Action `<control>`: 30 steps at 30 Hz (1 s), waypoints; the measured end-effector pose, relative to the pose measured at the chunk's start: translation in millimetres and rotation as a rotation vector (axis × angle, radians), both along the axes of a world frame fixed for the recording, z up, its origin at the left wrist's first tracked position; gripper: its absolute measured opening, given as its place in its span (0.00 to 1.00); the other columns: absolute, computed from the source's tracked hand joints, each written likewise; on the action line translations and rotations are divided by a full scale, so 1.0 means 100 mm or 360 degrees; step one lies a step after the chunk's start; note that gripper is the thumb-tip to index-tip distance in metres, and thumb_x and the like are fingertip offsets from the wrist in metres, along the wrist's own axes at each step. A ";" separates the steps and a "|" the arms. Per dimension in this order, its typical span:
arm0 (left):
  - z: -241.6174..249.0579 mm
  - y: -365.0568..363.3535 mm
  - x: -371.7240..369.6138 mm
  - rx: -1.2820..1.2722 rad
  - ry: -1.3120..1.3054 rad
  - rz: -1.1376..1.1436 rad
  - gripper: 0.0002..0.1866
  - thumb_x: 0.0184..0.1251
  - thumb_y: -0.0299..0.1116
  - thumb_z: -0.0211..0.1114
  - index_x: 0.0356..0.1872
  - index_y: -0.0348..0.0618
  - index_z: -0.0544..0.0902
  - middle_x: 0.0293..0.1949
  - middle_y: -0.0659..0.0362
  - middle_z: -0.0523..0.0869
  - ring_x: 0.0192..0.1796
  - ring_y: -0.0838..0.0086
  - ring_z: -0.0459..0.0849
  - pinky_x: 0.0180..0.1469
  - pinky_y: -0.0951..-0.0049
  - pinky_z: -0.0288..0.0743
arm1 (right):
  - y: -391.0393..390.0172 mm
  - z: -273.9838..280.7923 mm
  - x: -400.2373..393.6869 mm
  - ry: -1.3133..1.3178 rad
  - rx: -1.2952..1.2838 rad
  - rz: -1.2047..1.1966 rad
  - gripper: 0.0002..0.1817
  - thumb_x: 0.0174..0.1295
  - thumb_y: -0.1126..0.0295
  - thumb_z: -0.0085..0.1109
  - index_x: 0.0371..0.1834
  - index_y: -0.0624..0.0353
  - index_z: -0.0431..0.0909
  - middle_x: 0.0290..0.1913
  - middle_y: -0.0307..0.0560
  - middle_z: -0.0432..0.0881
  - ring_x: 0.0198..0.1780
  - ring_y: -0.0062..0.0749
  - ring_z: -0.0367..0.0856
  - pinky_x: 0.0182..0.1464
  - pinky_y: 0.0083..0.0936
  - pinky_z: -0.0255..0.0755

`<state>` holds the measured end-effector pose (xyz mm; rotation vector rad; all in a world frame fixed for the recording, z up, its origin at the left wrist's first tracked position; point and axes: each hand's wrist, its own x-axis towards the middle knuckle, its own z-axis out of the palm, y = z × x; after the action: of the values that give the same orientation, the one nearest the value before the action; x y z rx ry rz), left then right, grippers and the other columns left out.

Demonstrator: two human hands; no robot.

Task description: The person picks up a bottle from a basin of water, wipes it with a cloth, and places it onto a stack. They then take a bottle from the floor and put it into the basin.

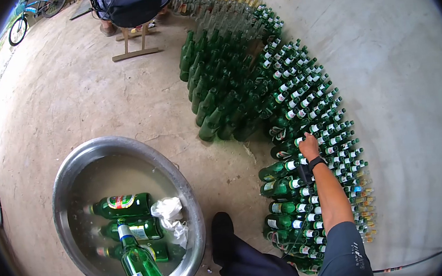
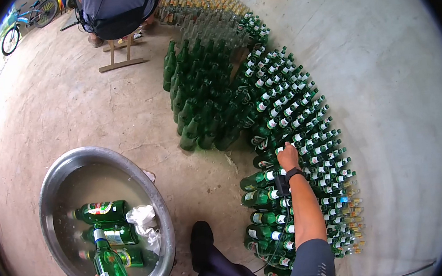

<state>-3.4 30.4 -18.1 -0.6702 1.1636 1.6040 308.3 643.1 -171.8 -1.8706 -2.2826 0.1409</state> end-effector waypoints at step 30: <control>0.49 0.09 -0.07 0.0303 0.0395 -0.0010 0.34 0.69 0.62 0.56 0.53 0.36 0.76 0.29 0.43 0.85 0.27 0.54 0.88 0.30 0.56 0.87 | -0.67 -0.03 -0.59 -0.0032 0.0214 0.0539 0.10 0.56 0.78 0.63 0.42 0.67 0.82 0.34 0.67 0.84 0.41 0.63 0.85 0.45 0.49 0.77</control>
<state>-10.4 39.7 30.5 -0.3512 1.1680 1.8034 249.7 576.4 -174.3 -1.4174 -2.5349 0.0141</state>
